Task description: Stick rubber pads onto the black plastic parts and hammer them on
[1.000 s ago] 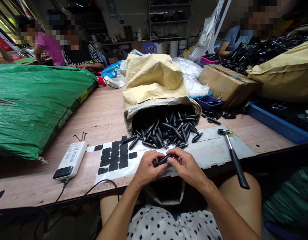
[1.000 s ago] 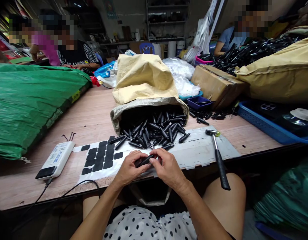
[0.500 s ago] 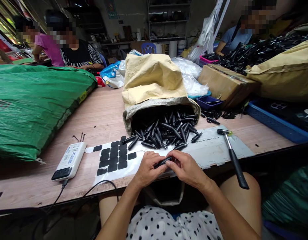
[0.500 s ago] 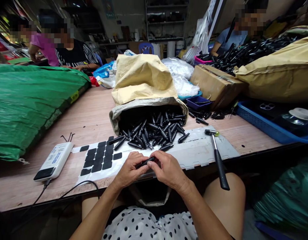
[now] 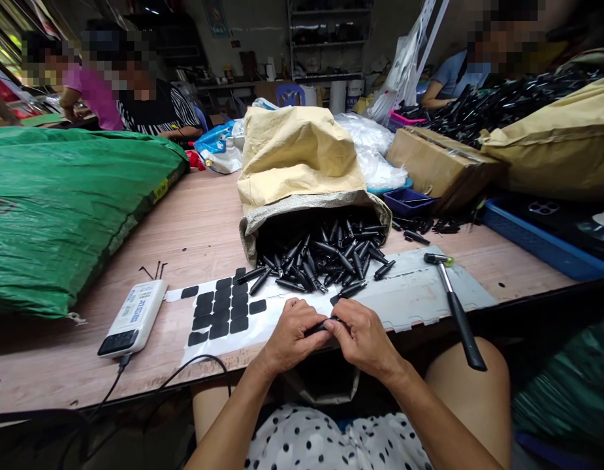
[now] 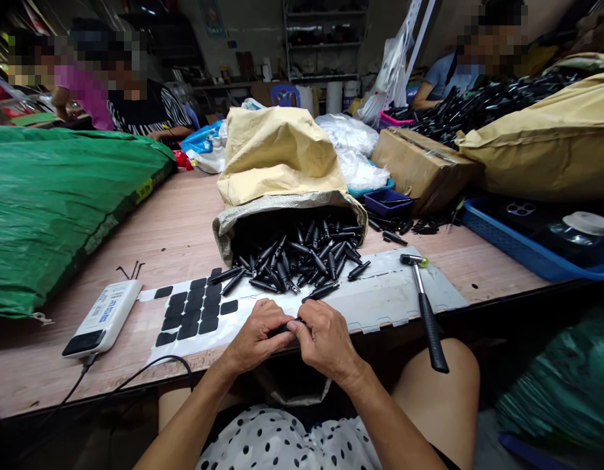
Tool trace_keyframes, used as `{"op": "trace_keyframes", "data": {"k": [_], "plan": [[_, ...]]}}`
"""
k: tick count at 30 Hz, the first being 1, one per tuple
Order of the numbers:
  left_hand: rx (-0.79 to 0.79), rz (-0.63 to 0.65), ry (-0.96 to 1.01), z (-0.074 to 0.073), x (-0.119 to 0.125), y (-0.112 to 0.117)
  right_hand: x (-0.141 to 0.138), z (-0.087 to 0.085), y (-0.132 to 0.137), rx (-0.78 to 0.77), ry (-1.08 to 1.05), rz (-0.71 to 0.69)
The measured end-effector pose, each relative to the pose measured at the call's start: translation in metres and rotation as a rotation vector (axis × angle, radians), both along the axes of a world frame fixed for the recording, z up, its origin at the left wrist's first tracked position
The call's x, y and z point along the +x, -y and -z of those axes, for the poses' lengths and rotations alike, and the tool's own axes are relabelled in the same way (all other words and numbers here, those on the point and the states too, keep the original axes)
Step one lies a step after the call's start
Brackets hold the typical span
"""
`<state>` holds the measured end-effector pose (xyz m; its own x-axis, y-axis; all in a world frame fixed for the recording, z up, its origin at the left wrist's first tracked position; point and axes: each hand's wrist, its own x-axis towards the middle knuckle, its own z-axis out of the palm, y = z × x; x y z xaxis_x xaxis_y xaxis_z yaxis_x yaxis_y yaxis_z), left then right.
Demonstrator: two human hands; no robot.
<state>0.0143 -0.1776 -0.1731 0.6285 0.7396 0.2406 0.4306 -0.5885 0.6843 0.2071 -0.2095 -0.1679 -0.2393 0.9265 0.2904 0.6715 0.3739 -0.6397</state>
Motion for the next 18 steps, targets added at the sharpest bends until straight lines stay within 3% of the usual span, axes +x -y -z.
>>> {"op": "trace_keyframes", "data": {"k": [5, 9, 14, 18], "plan": [[0.045, -0.033, 0.022, 0.003, 0.002, -0.001, 0.015, 0.0, 0.0, -0.05, -0.119, -0.054], [0.124, -0.006, -0.014, -0.001, 0.002, 0.003, 0.032, 0.007, -0.005, 0.027, -0.275, 0.029], [0.156, 0.134, -0.175, -0.007, 0.007, 0.041, 0.04, 0.019, -0.01, 0.008, -0.394, 0.113], [-0.016, 0.192, -0.301, 0.01, 0.015, 0.073, 0.037, 0.02, -0.01, 0.017, -0.392, 0.1]]}}
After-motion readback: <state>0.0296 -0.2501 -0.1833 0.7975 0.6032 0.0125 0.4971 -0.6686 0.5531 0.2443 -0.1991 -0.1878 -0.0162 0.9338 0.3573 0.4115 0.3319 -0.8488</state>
